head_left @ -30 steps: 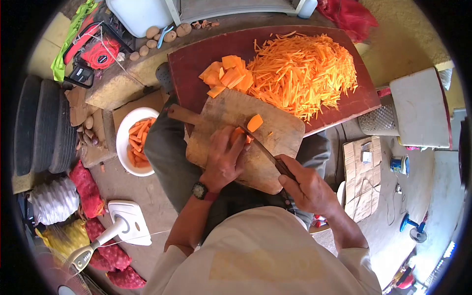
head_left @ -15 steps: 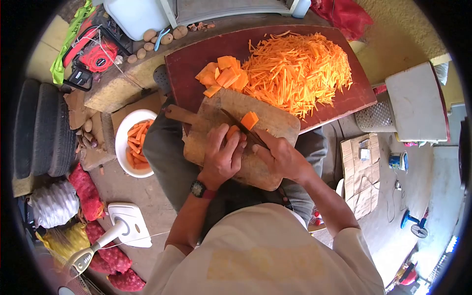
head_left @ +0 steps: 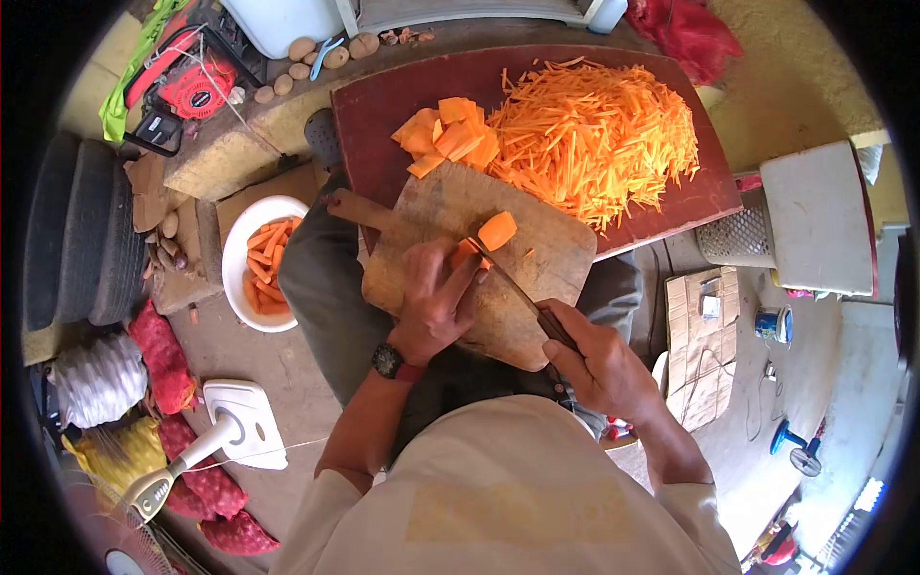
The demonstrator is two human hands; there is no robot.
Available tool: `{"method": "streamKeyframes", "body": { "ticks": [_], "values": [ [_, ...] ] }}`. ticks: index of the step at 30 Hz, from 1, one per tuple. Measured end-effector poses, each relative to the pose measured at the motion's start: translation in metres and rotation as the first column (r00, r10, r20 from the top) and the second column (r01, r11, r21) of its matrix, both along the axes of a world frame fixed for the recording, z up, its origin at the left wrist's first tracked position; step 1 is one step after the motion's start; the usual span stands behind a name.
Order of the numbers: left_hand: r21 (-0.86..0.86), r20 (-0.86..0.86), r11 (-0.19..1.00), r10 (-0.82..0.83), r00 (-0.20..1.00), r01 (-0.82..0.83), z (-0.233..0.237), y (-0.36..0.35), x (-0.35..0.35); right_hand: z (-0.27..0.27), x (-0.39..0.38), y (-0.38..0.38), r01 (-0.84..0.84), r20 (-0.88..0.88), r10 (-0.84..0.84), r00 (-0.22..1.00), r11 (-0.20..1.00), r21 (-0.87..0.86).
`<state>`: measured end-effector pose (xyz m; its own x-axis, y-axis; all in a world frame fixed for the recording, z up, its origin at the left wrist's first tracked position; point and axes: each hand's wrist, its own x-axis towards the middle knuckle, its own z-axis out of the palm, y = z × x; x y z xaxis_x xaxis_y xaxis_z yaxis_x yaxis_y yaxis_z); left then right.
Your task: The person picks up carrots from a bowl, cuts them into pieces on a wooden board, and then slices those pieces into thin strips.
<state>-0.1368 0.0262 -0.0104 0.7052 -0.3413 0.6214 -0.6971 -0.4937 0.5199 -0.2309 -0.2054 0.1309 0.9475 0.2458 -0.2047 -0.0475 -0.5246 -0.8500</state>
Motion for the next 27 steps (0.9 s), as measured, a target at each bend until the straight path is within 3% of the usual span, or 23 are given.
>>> {"method": "streamKeyframes", "body": {
  "ticks": [5, 10, 13, 15, 19, 22, 27],
  "values": [
    [0.017, -0.001, 1.000, -0.013, 1.000, 0.014, -0.003, 0.004, 0.001, -0.004, 0.015, 0.008, -0.034, 0.033, 0.037, 0.999, 0.997, -0.070],
    [-0.028, 0.003, 1.000, -0.003, 1.000, 0.003, -0.008, -0.001, 0.001, -0.047, 0.041, 0.016, -0.061, 0.144, 0.076, 0.987, 0.992, -0.106],
    [-0.053, 0.034, 0.999, -0.004, 0.999, 0.006, -0.006, -0.003, 0.003, -0.069, 0.056, 0.021, -0.057, 0.090, 0.070, 0.993, 0.989, -0.138],
    [-0.045, 0.035, 0.999, 0.002, 0.999, -0.001, -0.002, -0.001, 0.001, -0.075, 0.055, 0.022, -0.039, 0.144, 0.050, 0.988, 0.996, -0.078],
    [-0.021, 0.012, 1.000, 0.023, 1.000, -0.023, 0.007, 0.000, 0.000, -0.069, 0.045, 0.020, -0.062, 0.181, 0.077, 0.981, 0.994, -0.090],
    [-0.020, 0.036, 1.000, 0.024, 0.999, -0.023, 0.004, 0.003, 0.001, -0.043, 0.029, 0.015, -0.039, 0.205, 0.039, 0.978, 0.999, -0.004],
    [-0.060, 0.047, 0.998, 0.023, 0.999, -0.020, 0.002, 0.000, 0.003, -0.010, 0.006, 0.009, -0.008, 0.077, 0.010, 0.997, 1.000, -0.023]
  ]
}}
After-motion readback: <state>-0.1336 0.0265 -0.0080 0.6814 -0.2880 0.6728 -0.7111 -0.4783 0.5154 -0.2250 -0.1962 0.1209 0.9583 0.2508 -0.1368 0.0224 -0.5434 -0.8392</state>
